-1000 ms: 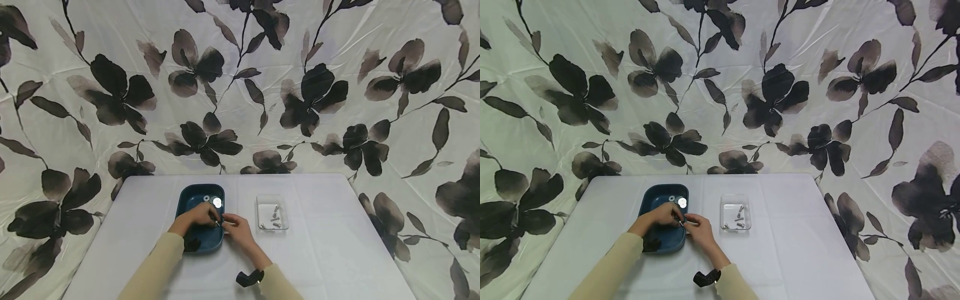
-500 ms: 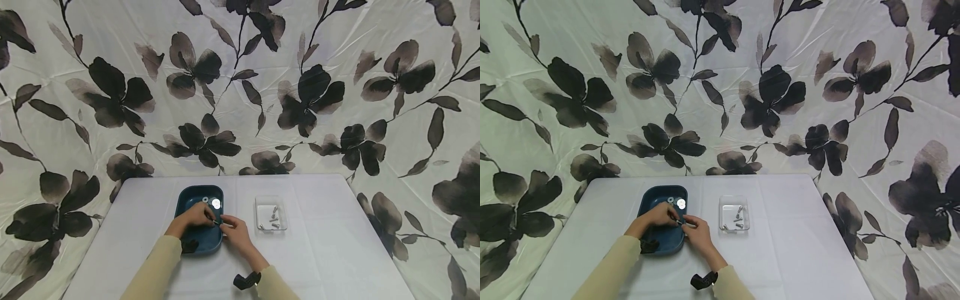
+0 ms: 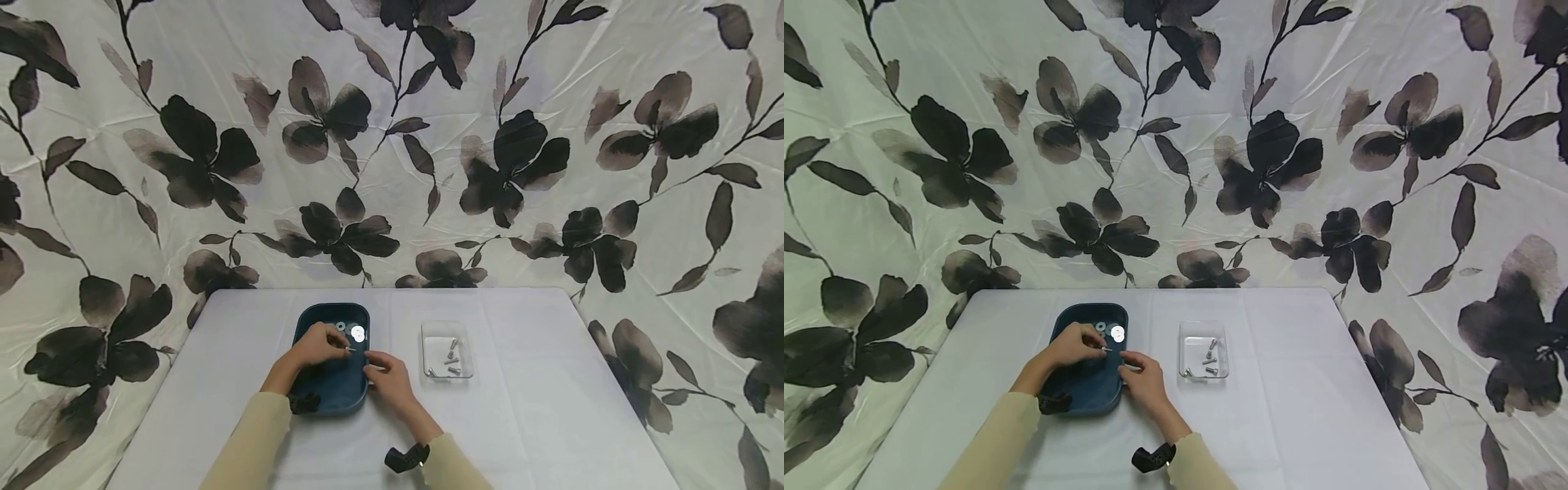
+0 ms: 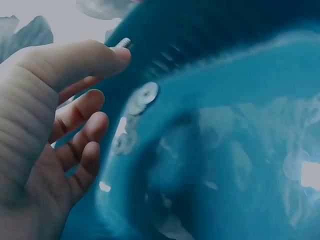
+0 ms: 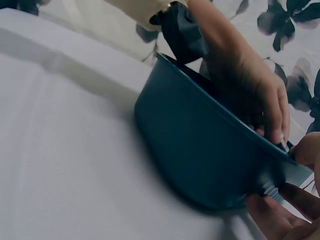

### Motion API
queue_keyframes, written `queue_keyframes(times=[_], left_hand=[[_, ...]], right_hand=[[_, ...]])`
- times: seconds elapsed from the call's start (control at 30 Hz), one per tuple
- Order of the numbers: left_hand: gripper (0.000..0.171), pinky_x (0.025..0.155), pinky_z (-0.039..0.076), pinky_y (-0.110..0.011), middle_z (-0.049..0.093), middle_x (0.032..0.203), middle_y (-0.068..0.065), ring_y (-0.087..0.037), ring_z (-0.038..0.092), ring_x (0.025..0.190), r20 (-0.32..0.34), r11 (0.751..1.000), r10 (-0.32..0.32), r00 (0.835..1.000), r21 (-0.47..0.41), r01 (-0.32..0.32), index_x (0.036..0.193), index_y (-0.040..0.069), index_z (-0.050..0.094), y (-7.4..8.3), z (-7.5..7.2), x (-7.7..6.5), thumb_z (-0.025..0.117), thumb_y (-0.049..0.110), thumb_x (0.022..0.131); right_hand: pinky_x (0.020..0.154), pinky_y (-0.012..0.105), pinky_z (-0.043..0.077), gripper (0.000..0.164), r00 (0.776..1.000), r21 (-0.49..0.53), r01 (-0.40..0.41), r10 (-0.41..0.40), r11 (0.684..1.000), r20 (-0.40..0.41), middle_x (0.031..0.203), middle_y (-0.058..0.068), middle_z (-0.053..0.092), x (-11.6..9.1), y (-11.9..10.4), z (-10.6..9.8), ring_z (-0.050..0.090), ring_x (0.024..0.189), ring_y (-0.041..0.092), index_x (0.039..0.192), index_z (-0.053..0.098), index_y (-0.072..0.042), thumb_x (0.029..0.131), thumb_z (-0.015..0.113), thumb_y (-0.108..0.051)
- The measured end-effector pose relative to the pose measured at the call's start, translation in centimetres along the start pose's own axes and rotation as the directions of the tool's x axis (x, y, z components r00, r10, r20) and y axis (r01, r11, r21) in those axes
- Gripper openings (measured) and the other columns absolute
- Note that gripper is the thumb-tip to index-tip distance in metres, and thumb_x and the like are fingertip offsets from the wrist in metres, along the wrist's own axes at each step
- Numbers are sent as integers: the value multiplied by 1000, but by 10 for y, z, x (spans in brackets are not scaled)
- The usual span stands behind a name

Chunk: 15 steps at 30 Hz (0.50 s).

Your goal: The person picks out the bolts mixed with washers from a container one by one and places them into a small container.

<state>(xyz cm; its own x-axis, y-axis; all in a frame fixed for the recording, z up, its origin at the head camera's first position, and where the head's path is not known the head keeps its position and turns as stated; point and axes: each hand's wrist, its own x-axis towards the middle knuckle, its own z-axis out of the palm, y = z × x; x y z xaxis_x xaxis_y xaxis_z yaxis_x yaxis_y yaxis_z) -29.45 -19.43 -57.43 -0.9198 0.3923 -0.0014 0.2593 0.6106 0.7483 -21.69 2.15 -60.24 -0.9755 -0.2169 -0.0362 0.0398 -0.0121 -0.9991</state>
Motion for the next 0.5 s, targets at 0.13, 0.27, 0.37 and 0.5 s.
queue_keyframes(times=[0.13, 0.27, 0.37, 0.5], left_hand=[[11, 63, 46, -31, 60, 78, 3, -17, 53, 72, -54, 999, 43, 998, -7, -44, 84, 16, 77, 10, -6, -2, 83, 15, 75], [12, 66, 48, -31, 61, 83, 3, -18, 54, 75, -84, 997, 62, 994, -47, -66, 87, 15, 76, 20, -8, -7, 82, 16, 77], [12, 67, 49, -30, 62, 86, 2, -18, 55, 76, -100, 993, 70, 993, -90, -80, 89, 14, 76, 26, -7, -14, 82, 16, 78], [11, 67, 50, -29, 63, 87, 1, -16, 58, 76, -135, 984, 116, 984, -120, -133, 89, 13, 75, 32, -2, -16, 81, 17, 80]], right_hand=[[71, 37, 56, 31, 999, -10, 24, -24, 1000, 27, 123, 19, 61, 2, -7, -5, 67, 98, 29, 125, 63, -1, 94, 60, -7], [72, 40, 56, 30, 997, -62, 45, -41, 997, 67, 123, 19, 61, 2, -20, -16, 66, 98, 34, 123, 63, 1, 94, 60, -7], [71, 37, 56, 29, 994, -126, 67, -55, 990, 92, 121, 20, 61, 3, -30, -28, 66, 97, 34, 121, 63, 1, 94, 61, -10], [70, 31, 56, 27, 990, -216, 128, -112, 968, 85, 118, 20, 63, 3, -47, -54, 66, 96, 32, 119, 64, 0, 95, 62, -12]])
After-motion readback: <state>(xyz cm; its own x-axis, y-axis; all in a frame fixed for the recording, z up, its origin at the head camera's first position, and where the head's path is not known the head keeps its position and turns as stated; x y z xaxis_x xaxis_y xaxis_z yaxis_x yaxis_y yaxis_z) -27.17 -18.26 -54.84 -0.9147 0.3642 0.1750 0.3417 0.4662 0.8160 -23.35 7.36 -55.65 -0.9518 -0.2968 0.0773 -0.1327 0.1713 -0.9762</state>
